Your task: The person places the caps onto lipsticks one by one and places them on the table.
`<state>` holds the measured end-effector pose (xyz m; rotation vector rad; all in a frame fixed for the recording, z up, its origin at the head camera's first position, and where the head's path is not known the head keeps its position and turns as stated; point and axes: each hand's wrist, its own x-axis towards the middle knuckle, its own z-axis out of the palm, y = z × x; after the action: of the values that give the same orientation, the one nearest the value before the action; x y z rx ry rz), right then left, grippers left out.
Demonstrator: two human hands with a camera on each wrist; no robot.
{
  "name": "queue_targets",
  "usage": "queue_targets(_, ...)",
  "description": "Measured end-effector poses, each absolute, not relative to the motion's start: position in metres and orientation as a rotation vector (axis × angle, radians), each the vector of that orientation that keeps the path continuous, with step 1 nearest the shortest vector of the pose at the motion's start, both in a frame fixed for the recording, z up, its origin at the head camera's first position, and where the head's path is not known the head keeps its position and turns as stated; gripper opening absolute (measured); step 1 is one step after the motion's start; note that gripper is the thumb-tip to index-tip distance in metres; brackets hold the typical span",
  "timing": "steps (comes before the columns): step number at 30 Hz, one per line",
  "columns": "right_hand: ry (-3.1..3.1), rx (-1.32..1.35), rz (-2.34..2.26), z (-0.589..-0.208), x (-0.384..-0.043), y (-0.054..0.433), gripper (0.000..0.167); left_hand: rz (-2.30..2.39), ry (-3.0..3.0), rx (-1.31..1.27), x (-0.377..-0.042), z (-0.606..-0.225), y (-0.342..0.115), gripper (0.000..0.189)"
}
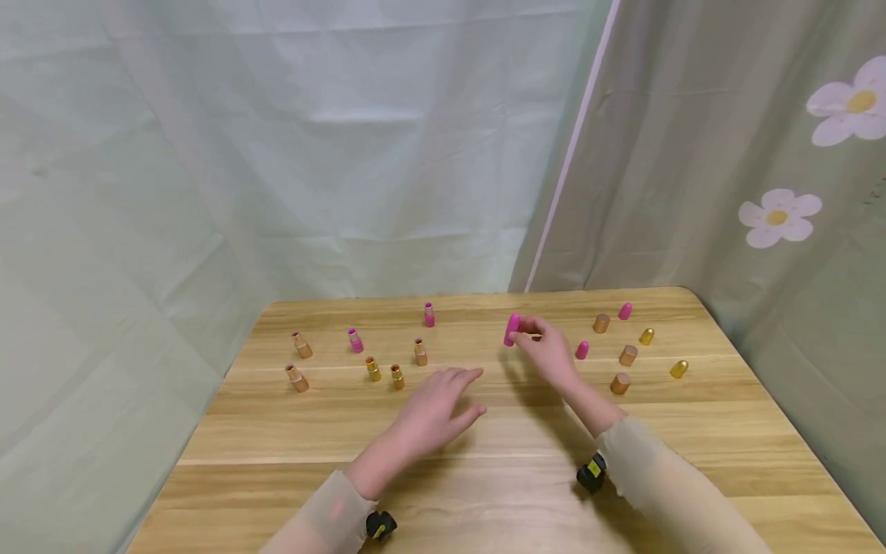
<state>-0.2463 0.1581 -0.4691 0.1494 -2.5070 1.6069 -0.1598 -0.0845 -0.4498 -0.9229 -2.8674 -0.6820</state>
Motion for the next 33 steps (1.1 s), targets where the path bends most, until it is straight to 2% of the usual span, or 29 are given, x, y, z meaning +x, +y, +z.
queue_targets(9, -2.668, 0.111, 1.410, -0.469, -0.287, 0.161, 0.034, -0.255, -2.747, -1.136, -0.150, -0.453, -0.096, 0.069)
queue_targets(16, -2.719, 0.069, 1.287, -0.470, -0.310, 0.155, 0.034, -0.141, -2.727, -1.210, -0.145, -0.456, -0.101, 0.072)
queue_targets(25, -2.752, 0.012, 1.178, -0.474, -0.326, 0.153, 0.030, -0.132, -2.738, -1.233, -0.143, -0.462, -0.104, 0.071)
queue_targets(33, -2.771, -0.002, 1.153, -0.477, -0.328, 0.153, 0.035, -0.162, -2.740, -1.245, -0.143, -0.468, -0.105, 0.071)
